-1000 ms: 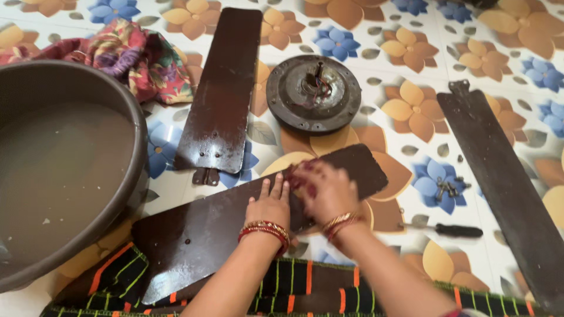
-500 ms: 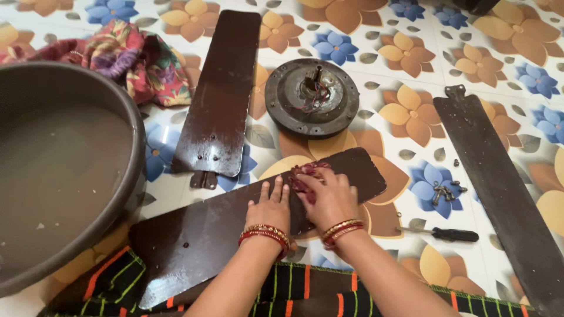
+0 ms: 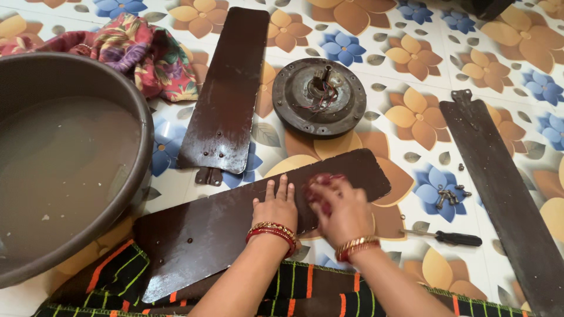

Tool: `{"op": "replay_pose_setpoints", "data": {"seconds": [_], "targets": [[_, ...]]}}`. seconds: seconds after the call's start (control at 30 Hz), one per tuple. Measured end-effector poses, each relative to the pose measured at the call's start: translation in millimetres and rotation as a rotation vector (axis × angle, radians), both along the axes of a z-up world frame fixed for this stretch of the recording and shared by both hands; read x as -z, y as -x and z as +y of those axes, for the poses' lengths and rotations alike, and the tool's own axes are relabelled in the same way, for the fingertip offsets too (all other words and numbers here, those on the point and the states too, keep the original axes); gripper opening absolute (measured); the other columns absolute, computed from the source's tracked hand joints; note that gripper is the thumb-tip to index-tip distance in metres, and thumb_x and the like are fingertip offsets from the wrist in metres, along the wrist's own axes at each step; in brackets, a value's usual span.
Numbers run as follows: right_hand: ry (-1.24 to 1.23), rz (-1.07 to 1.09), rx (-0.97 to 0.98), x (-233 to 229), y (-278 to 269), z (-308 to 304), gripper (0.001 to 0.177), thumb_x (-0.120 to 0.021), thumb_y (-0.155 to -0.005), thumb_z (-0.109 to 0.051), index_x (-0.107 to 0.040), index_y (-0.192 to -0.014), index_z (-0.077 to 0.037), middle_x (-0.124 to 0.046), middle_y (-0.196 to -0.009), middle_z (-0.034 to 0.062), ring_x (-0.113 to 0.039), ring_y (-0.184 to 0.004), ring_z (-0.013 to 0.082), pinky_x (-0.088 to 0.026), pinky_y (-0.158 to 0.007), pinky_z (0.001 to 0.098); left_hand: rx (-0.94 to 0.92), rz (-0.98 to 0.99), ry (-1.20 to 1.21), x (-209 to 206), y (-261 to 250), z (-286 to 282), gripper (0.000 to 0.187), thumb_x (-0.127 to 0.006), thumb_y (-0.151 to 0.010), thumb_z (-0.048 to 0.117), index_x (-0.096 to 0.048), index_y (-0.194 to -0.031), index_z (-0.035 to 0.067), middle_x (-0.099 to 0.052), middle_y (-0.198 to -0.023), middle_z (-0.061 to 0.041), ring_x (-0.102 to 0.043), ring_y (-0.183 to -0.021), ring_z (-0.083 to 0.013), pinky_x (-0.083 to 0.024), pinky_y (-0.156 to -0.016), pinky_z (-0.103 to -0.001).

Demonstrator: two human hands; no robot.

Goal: The person sits on a tiled floor and wipes the surfaces of disassembled ceiling fan blades with a cloth. They handle each blade one at a time, turning them over to clean both sides, while a fan motor housing and a basin of water remain nearby.

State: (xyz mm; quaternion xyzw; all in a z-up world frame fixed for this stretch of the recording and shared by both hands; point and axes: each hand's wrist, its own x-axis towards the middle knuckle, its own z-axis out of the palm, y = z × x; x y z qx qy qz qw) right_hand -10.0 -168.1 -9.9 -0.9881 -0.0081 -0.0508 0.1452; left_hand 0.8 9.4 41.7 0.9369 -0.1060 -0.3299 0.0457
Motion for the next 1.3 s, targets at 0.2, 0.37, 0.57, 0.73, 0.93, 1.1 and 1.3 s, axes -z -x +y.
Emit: {"op": "replay_pose_setpoints", "data": {"seconds": [0.2,0.37,0.57,0.73,0.93,1.1,1.3], "targets": [[0.112,-0.093,0.121,-27,-29,-77,0.03,-0.078,-0.083,-0.027,-0.077,-0.113,-0.029,-0.068,-0.123,0.0104,-0.064,-0.111,0.033,-0.051,-0.093,0.0479,0.0,0.009,0.039,0,3,3,0.143,-0.101,-0.058,0.042,-0.008,-0.164,0.015,0.005,-0.173,-0.004,-0.01,-0.158,-0.027,-0.031,-0.121,-0.052],[-0.125,-0.078,0.091,-27,-25,-60,0.028,-0.069,-0.088,-0.021,-0.075,-0.114,-0.03,-0.072,-0.127,0.0007,-0.071,-0.11,0.0221,-0.058,-0.102,0.0371,0.025,0.011,-0.01,-7,2,-2,0.141,-0.1,-0.061,0.043,-0.009,-0.164,0.012,0.004,-0.174,-0.007,-0.01,-0.158,-0.0299,-0.033,-0.12,-0.053],[-0.019,-0.068,-0.099,-12,12,-13,0.04,-0.078,-0.077,-0.023,-0.078,-0.116,-0.028,-0.068,-0.123,0.009,-0.068,-0.103,0.0349,-0.054,-0.089,0.0432,0.015,-0.021,0.023,-1,2,0,0.139,-0.099,-0.062,0.045,-0.01,-0.163,0.014,0.004,-0.173,-0.004,-0.01,-0.158,-0.0267,-0.031,-0.121,-0.051],[-0.094,-0.051,0.172,-30,-47,-78,0.035,-0.072,-0.084,-0.017,-0.076,-0.118,-0.026,-0.068,-0.121,0.0119,-0.073,-0.093,0.0291,-0.056,-0.092,0.0411,0.023,-0.001,0.017,-4,1,2,0.14,-0.099,-0.062,0.045,-0.008,-0.163,0.014,0.005,-0.173,-0.004,-0.008,-0.158,-0.0263,-0.03,-0.121,-0.051],[0.059,-0.06,0.037,-19,-12,-1,0.037,-0.08,-0.074,-0.027,-0.079,-0.11,-0.033,-0.066,-0.121,0.0044,-0.067,-0.093,0.035,-0.055,-0.083,0.0446,0.042,0.0,-0.005,-6,-5,-4,0.14,-0.1,-0.062,0.043,-0.009,-0.164,0.012,0.004,-0.174,-0.007,-0.01,-0.158,-0.0298,-0.032,-0.12,-0.053],[0.012,-0.096,-0.172,-8,-4,0,0.038,-0.075,-0.079,-0.026,-0.076,-0.117,-0.03,-0.068,-0.122,0.0071,-0.065,-0.1,0.0327,-0.055,-0.088,0.0471,0.016,0.002,0.038,3,1,0,0.141,-0.099,-0.06,0.046,-0.01,-0.163,0.014,0.005,-0.173,-0.005,-0.009,-0.158,-0.027,-0.03,-0.121,-0.052],[0.112,-0.149,0.094,-20,-72,-57,0.034,-0.074,-0.082,-0.027,-0.077,-0.116,-0.029,-0.069,-0.115,0.0093,-0.064,-0.107,0.0264,-0.051,-0.093,0.05,0.016,0.035,0.01,-6,-2,0,0.141,-0.1,-0.061,0.043,-0.008,-0.164,0.015,0.005,-0.173,-0.004,-0.008,-0.158,-0.0276,-0.03,-0.121,-0.052]]}}
